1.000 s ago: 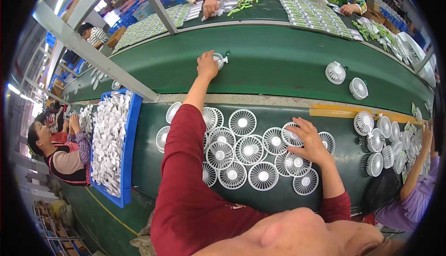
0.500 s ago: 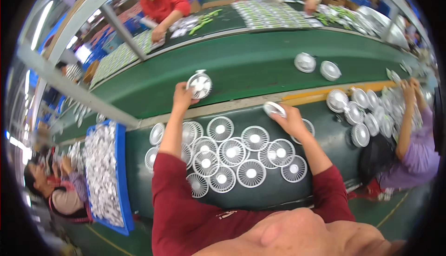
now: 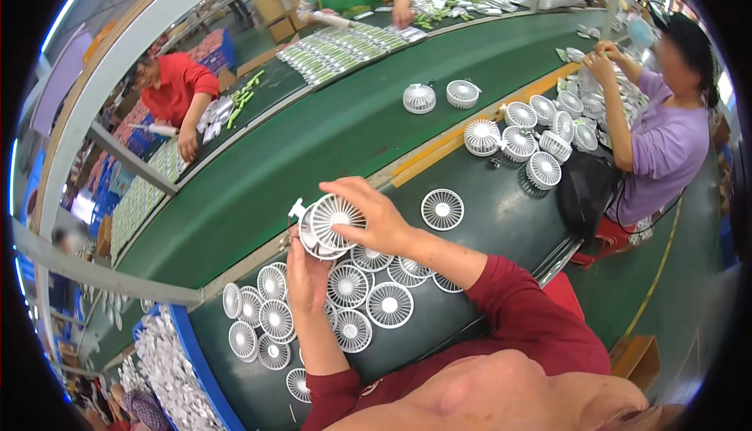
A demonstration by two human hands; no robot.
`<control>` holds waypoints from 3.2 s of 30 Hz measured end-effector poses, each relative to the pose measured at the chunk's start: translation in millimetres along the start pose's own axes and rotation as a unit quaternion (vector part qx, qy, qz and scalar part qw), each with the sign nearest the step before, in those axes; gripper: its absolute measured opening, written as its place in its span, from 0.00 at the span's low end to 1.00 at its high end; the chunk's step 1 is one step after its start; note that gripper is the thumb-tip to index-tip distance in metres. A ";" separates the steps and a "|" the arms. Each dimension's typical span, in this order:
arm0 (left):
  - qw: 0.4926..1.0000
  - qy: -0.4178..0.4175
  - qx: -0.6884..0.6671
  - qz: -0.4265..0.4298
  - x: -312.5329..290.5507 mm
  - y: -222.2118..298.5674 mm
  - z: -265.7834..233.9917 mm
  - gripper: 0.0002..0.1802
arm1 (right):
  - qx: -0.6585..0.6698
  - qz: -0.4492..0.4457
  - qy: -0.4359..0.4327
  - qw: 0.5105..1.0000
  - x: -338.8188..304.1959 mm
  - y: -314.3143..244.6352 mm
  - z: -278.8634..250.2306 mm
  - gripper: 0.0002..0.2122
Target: The person assembles portable electric fans by hand, snapping grilles and components onto the fan bodies and placing the assembled fans onto the conveyor belt.
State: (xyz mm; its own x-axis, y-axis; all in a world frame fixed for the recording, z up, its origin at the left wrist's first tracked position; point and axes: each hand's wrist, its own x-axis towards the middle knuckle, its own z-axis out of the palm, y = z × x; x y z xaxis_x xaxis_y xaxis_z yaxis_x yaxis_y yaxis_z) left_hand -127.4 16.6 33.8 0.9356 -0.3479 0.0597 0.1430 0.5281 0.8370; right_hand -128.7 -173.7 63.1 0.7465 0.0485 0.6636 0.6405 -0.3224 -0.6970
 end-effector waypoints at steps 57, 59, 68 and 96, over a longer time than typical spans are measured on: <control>0.739 -0.015 0.656 0.152 -1.5 -95.4 16.4 0.18 | -0.377 0.091 -0.181 0.904 -95.5 79.2 -102.7 0.37; 0.743 -0.021 0.651 0.153 0.3 -95.5 19.4 0.19 | -0.376 0.085 -0.165 0.908 -98.1 85.9 -104.2 0.34; 0.754 -0.007 0.643 0.135 2.8 -87.9 22.6 0.32 | -0.358 0.057 -0.130 0.923 -74.3 97.2 -57.1 0.32; 0.739 -0.025 0.660 0.134 3.6 -83.5 24.5 0.28 | -0.168 0.110 0.046 0.979 -47.0 144.6 -52.4 0.17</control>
State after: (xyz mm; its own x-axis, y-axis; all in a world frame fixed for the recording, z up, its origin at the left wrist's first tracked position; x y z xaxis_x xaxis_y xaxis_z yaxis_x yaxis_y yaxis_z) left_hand -143.9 -47.7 -22.5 0.8549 -0.4140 0.3127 -0.5163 -0.6196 0.5913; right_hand -80.5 -272.2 -54.6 0.8302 -0.1369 0.5403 0.3597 -0.6089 -0.7070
